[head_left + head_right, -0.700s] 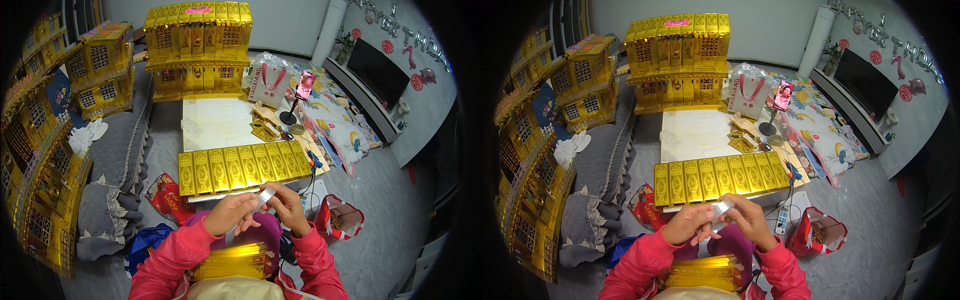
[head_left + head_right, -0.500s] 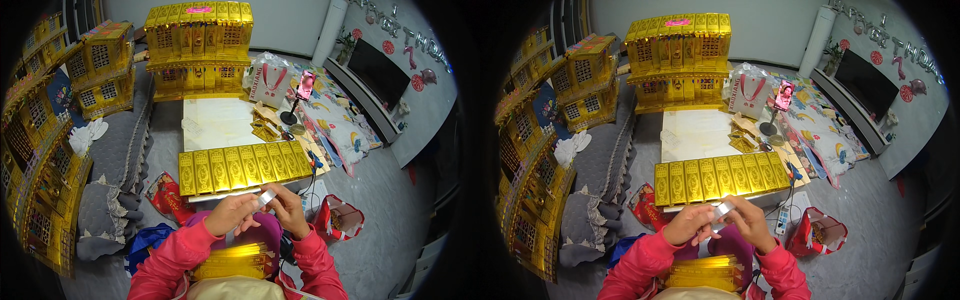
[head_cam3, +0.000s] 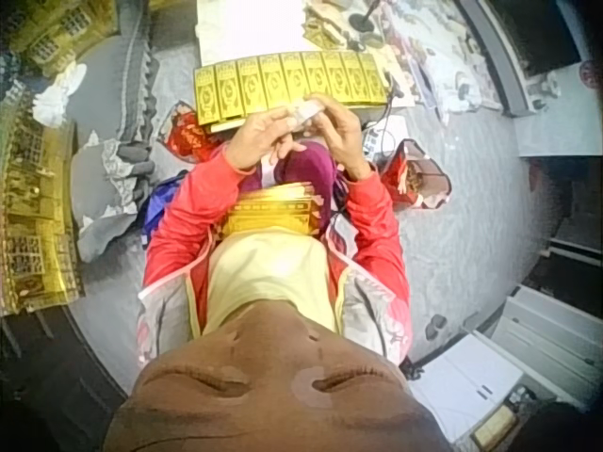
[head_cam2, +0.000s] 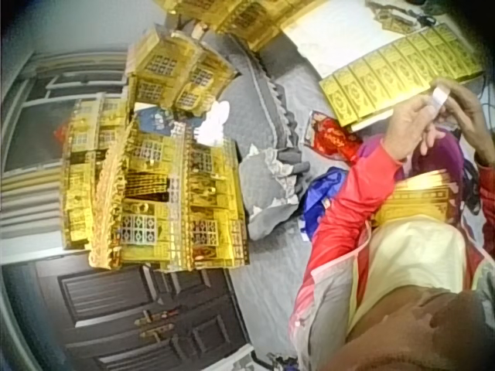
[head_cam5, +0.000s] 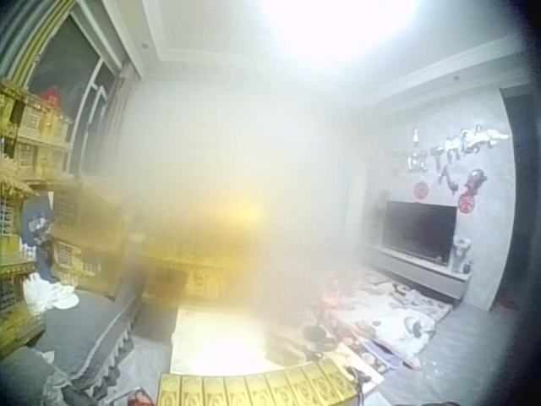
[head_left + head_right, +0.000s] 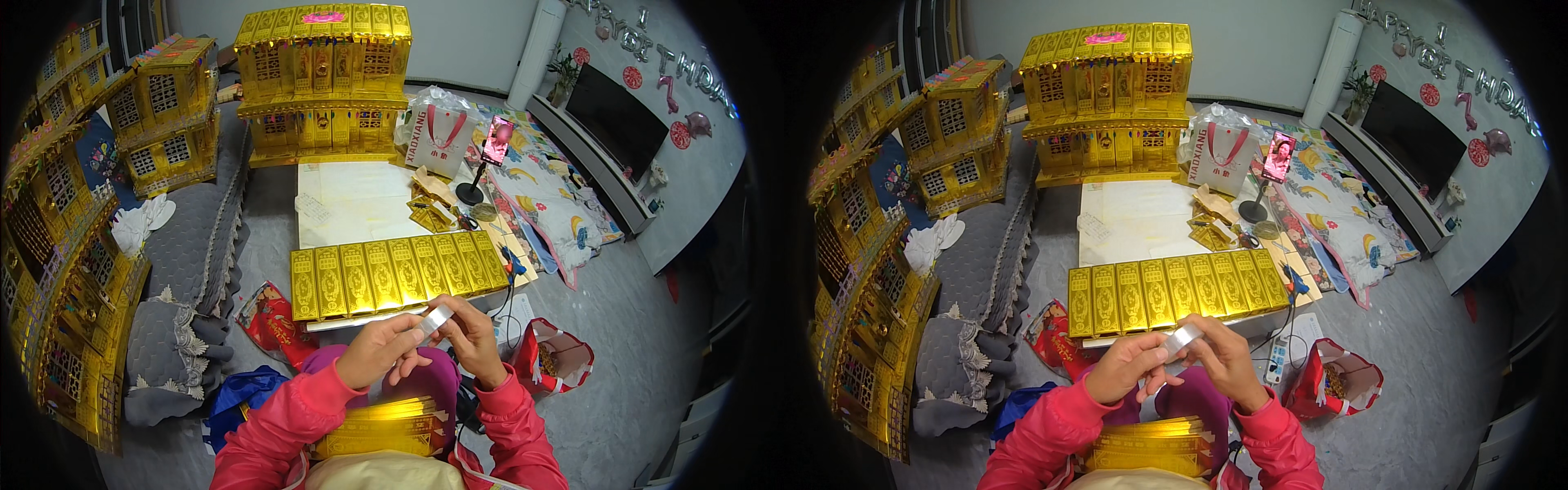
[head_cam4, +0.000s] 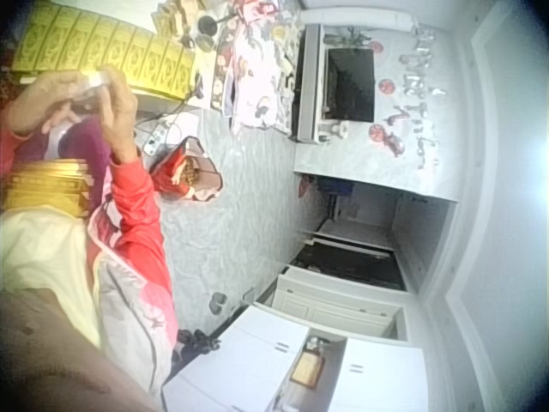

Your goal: The person assembles gold-colored paper models by folding flat sheets into rectangular boxes and securing them with tape. They repeatedly fold, align, and tape the edges, then place the finished boxes on a table.

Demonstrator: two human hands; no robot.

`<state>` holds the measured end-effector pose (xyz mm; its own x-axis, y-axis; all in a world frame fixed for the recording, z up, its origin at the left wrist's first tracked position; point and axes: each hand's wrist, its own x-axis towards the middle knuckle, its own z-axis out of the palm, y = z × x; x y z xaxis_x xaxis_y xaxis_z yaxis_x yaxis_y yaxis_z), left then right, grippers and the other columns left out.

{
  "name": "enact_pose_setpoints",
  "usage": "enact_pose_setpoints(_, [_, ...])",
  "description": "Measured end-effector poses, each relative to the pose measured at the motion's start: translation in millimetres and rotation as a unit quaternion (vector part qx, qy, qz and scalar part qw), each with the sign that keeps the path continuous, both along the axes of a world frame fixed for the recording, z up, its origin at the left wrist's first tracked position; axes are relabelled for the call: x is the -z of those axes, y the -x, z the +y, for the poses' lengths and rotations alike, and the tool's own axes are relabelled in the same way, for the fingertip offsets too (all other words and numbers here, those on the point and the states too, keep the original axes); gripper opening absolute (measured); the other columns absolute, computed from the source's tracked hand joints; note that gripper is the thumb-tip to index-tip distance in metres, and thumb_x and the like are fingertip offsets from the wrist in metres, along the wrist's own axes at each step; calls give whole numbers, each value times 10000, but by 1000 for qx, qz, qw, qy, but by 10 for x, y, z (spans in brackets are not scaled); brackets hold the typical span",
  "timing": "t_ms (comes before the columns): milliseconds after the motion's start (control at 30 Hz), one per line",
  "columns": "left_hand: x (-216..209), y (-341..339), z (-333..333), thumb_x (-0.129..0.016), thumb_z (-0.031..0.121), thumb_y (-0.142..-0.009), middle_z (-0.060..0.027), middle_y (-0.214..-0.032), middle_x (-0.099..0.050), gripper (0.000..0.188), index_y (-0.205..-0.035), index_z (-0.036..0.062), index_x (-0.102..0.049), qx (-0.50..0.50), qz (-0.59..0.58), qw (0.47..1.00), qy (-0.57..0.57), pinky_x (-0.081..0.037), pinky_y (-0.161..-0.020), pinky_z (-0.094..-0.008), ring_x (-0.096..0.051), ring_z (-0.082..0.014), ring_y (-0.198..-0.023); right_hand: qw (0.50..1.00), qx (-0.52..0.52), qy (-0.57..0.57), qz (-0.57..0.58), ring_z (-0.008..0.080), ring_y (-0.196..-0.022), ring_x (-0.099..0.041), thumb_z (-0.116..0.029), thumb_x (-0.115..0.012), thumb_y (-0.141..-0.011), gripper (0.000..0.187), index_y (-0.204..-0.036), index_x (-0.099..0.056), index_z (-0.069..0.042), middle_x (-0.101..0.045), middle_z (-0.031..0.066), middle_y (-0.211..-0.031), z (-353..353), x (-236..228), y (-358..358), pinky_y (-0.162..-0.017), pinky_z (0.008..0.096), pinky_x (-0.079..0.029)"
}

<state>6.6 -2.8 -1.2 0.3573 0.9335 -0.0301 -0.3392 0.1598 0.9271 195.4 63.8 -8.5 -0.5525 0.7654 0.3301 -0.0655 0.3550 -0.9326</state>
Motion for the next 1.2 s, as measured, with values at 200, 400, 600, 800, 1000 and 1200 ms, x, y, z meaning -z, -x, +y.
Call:
enact_pose_setpoints(200, [9,1,1,-446,256,-1035,22,-544,-500,280,-1116,27,-586,3,2,1000,22,-547,-814,-267,-479,-56,-427,998,19,-39,-34,121,-787,-629,13,-503,-969,255,-1217,-560,36,-627,96,-1008,-36,5,-5,-682,247,-542])
enact_pose_setpoints(400, [22,24,4,-444,272,-1034,26,-537,-494,292,-1100,25,-585,5,11,1000,22,-552,-797,-266,-474,-59,-420,995,37,-80,-53,124,-790,-640,18,-500,-969,251,-1210,-564,41,-624,97,-998,-50,44,0,-671,250,-546])
enact_pose_setpoints(600, [37,37,29,-457,258,-1036,3,-567,-516,294,-1167,17,-561,-20,-2,1000,12,-551,-787,-262,-477,-63,-429,990,71,-109,-54,128,-797,-646,66,-513,-937,288,-1215,-579,37,-603,103,-1026,-62,41,41,-666,248,-556])
enact_pose_setpoints(800, [32,79,36,-491,166,-1022,-69,-754,-614,277,-1244,0,-497,-186,35,981,-46,-556,-772,-260,-541,-77,-549,960,179,-208,-52,191,-790,-659,101,-615,-830,398,-1206,-623,-29,-629,130,-1060,0,-41,61,-660,277,-542])
enact_pose_setpoints(1000, [102,-5,87,-620,121,-961,-78,-909,-664,232,-1133,-31,-582,-249,92,956,-121,-543,-724,-242,-625,-92,-761,928,194,-299,-107,246,-844,-662,113,-659,-769,467,-1199,-640,-67,-631,132,-1075,6,-91,55,-685,301,-545])
enact_pose_setpoints(1200, [120,14,108,-616,107,-961,-92,-903,-686,175,-1043,-49,-610,-252,139,951,-116,-547,-709,-248,-652,-105,-789,905,184,-360,-133,257,-855,-664,106,-683,-751,469,-1181,-651,-77,-634,127,-1044,28,-79,53,-703,317,-540])
